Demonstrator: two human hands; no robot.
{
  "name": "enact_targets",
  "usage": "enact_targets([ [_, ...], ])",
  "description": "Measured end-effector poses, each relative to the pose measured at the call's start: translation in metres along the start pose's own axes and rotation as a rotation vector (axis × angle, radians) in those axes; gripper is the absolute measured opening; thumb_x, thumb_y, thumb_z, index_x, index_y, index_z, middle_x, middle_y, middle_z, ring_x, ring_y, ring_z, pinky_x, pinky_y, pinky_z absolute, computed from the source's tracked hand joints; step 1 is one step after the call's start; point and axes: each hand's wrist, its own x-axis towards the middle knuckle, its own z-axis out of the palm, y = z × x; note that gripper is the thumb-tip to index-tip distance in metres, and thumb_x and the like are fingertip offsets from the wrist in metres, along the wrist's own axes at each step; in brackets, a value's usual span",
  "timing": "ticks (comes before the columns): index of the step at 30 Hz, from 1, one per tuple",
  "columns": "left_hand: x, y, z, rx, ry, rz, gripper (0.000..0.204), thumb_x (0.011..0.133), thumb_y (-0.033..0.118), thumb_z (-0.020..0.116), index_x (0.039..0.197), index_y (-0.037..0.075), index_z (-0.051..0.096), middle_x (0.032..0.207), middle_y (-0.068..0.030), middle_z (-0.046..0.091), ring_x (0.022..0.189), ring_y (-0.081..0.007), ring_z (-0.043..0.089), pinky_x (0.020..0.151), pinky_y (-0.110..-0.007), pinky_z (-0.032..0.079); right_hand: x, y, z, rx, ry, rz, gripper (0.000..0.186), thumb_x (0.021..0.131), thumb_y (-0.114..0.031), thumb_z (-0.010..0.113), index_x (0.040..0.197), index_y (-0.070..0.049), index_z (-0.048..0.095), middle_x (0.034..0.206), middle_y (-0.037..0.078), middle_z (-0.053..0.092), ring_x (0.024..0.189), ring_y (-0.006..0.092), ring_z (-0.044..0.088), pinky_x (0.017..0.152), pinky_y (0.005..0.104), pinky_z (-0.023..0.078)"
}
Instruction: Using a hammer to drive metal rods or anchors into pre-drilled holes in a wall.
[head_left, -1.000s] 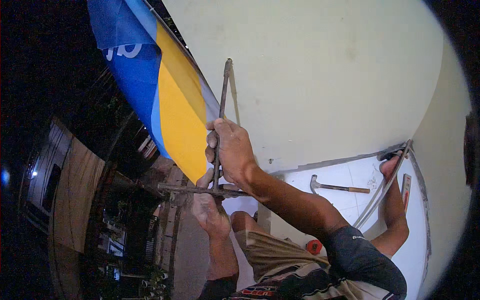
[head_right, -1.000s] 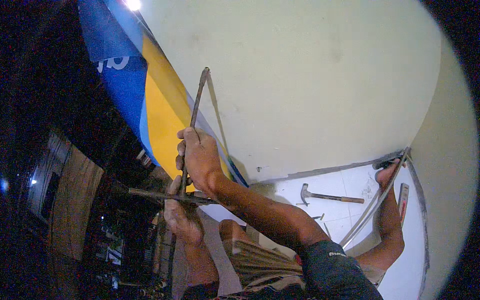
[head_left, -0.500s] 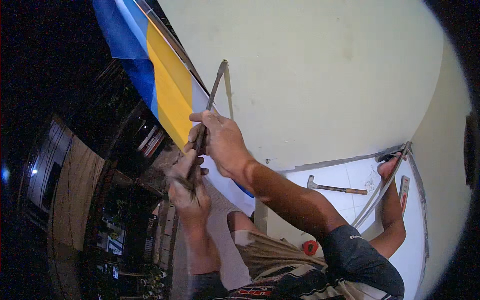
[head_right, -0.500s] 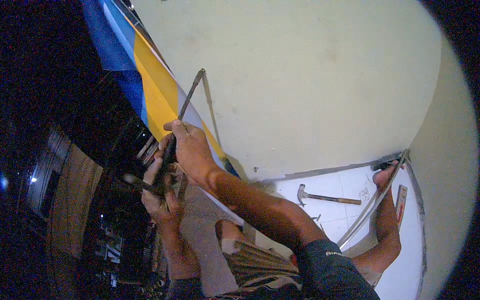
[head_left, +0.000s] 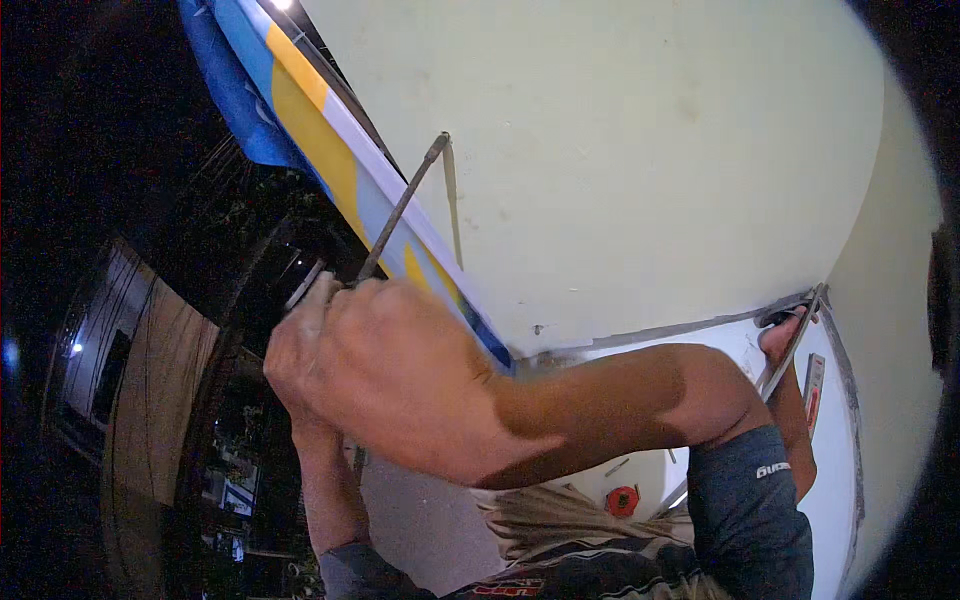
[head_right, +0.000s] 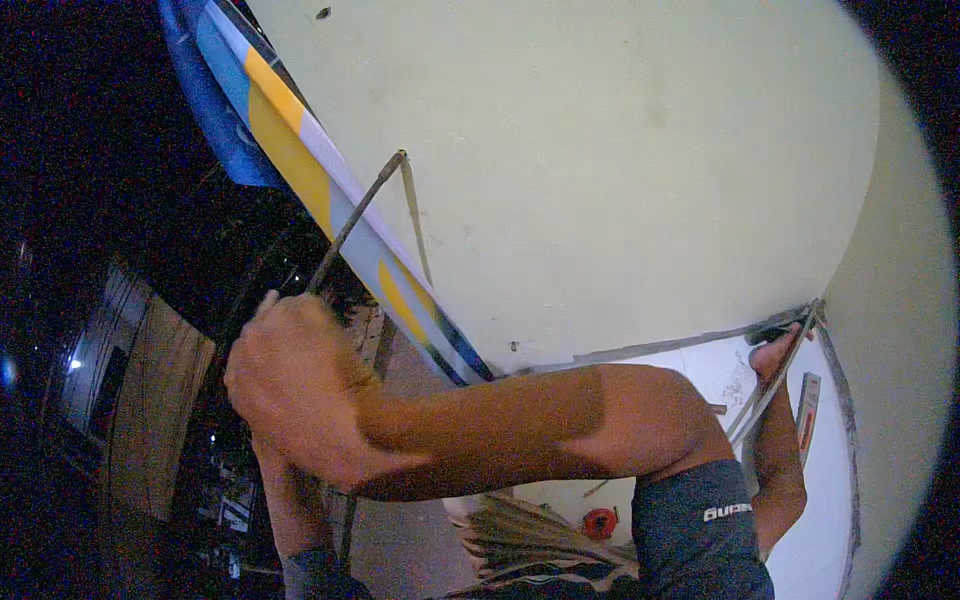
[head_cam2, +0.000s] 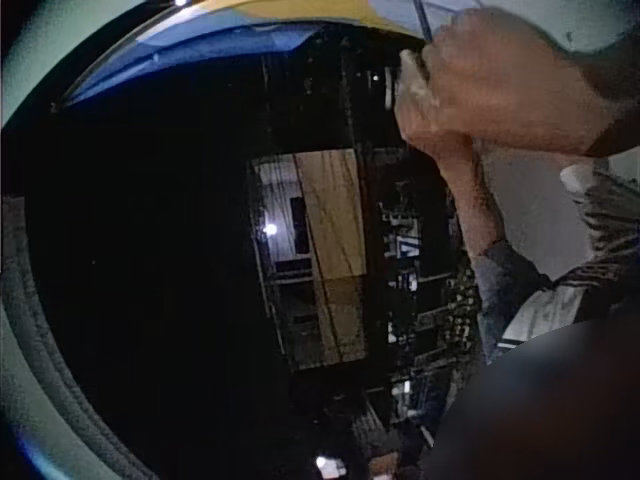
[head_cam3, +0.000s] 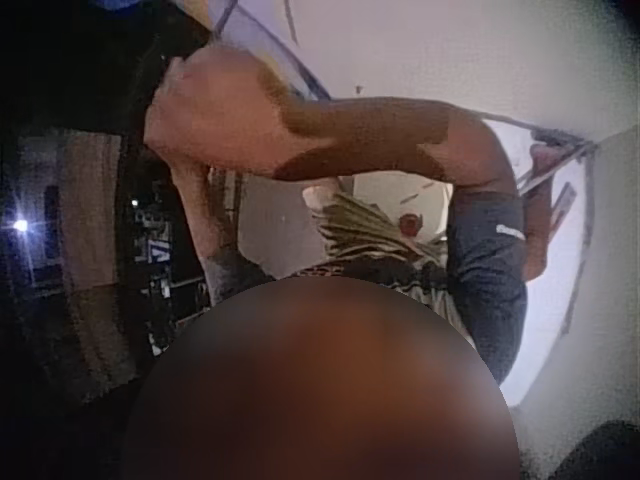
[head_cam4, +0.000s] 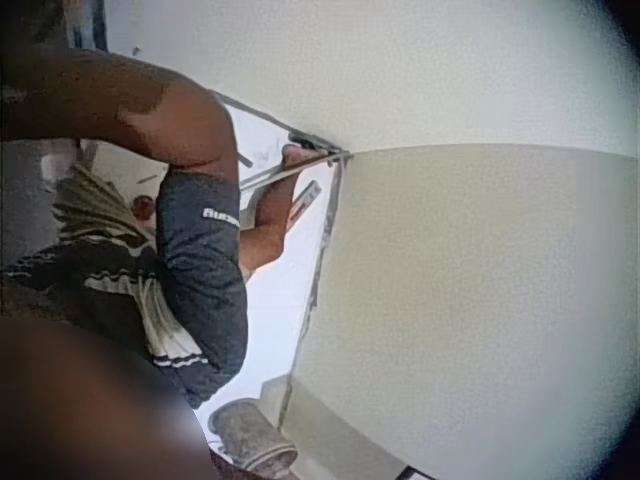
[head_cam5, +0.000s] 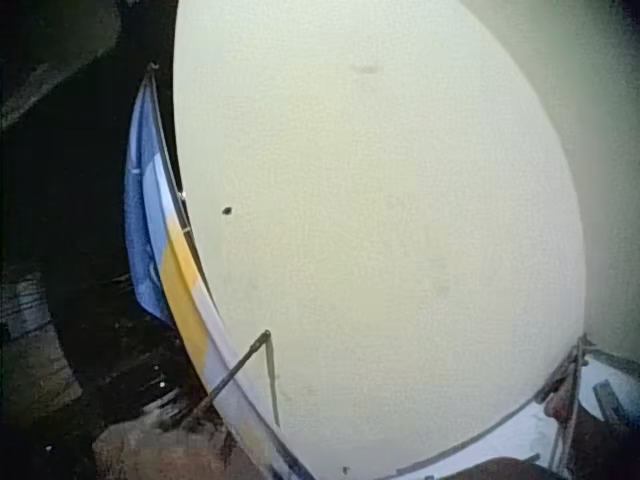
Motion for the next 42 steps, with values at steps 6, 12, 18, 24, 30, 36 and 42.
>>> enact_targets([
  [6, -0.018, 0.034, 0.0, -0.72, 0.511, -0.849, 0.083, 0.088, 0.013, 0.071, 0.154, 0.0, 0.024, 0.153, -0.0238, 0.036, 0.135, -0.0348, 0.046, 0.112, -0.045, 0.039, -0.014, 0.015, 0.012, -0.098, 0.09, -0.037, 0.021, 0.084, -0.027, 0.068, 0.074, -0.009, 0.062, 0.067, 0.004, 0.056, 0.061, 0.0208, 0.061, 0.05, 0.0352, 0.046],
  [12, 0.002, 0.077, 0.004, -1.522, 0.37, -0.788, 0.062, 0.1, 0.012, 0.056, 0.151, -0.005, 0.025, 0.147, -0.0247, 0.046, 0.133, -0.0325, 0.048, 0.11, -0.043, 0.043, -0.068, -0.007, 0.058, 0.091, 0.196, 0.12, 0.022, 0.086, -0.027, 0.068, 0.08, -0.008, 0.058, 0.078, 0.007, 0.057, 0.066, 0.0219, 0.061, 0.055, 0.0354, 0.047],
  [18, 0.031, 0.073, -0.014, -0.571, 0.011, -0.638, 0.046, 0.098, 0.004, 0.058, 0.141, 0.0, 0.043, 0.129, -0.021, 0.063, 0.112, -0.0267, 0.066, 0.096, -0.039, 0.052, -0.086, 0.006, 0.051, 0.246, -0.006, 0.233, 0.024, 0.088, -0.028, 0.068, 0.09, -0.004, 0.064, 0.088, 0.014, 0.065, 0.077, 0.0331, 0.066, 0.067, 0.0429, 0.053],
  [24, 0.042, -0.004, -0.04, -0.042, -0.181, -0.278, 0.04, 0.094, 0.004, 0.06, 0.133, 0.004, 0.05, 0.11, -0.0169, 0.069, 0.102, -0.0292, 0.069, 0.091, -0.038, 0.053, -0.026, 0.051, -0.04, 0.081, 0.333, 0.123, 0.025, 0.083, -0.029, 0.069, 0.096, -0.008, 0.064, 0.092, 0.011, 0.066, 0.086, 0.0319, 0.066, 0.064, 0.0439, 0.053],
  [30, 0.057, -0.025, -0.049, 0.294, -0.224, 0.138, 0.02, 0.087, 0.012, 0.068, 0.103, 0.002, 0.068, 0.088, -0.0126, 0.069, 0.087, -0.0331, 0.069, 0.082, -0.038, 0.055, 0.028, 0.015, -0.033, -0.558, 0.054, -0.302, 0.018, 0.082, -0.023, 0.062, 0.082, -0.005, 0.067, 0.081, 0.009, 0.063, 0.072, 0.0233, 0.059, 0.07, 0.0386, 0.047],
  [36, 0.034, 0.023, -0.023, 0.048, 0.395, -0.433, 0.068, 0.091, 0.015, 0.066, 0.151, -0.002, 0.038, 0.151, -0.0264, 0.044, 0.133, -0.0336, 0.052, 0.114, -0.046, 0.038, -0.004, 0.01, -0.02, -0.259, -0.026, -0.114, 0.026, 0.077, -0.021, 0.062, 0.086, 0.003, 0.067, 0.07, 0.007, 0.061, 0.06, 0.0187, 0.059, 0.056, 0.0321, 0.044],
  [42, 0.031, 0.08, -0.001, -1.45, 0.433, -0.762, 0.065, 0.1, 0.013, 0.058, 0.153, -0.003, 0.025, 0.14, -0.0269, 0.051, 0.127, -0.0271, 0.054, 0.111, -0.039, 0.039, -0.057, -0.036, 0.048, 0.036, -0.051, 0.393, 0.035, 0.082, -0.019, 0.062, 0.104, 0.007, 0.065, 0.082, 0.019, 0.069, 0.065, 0.0259, 0.069, 0.056, 0.0402, 0.054],
])
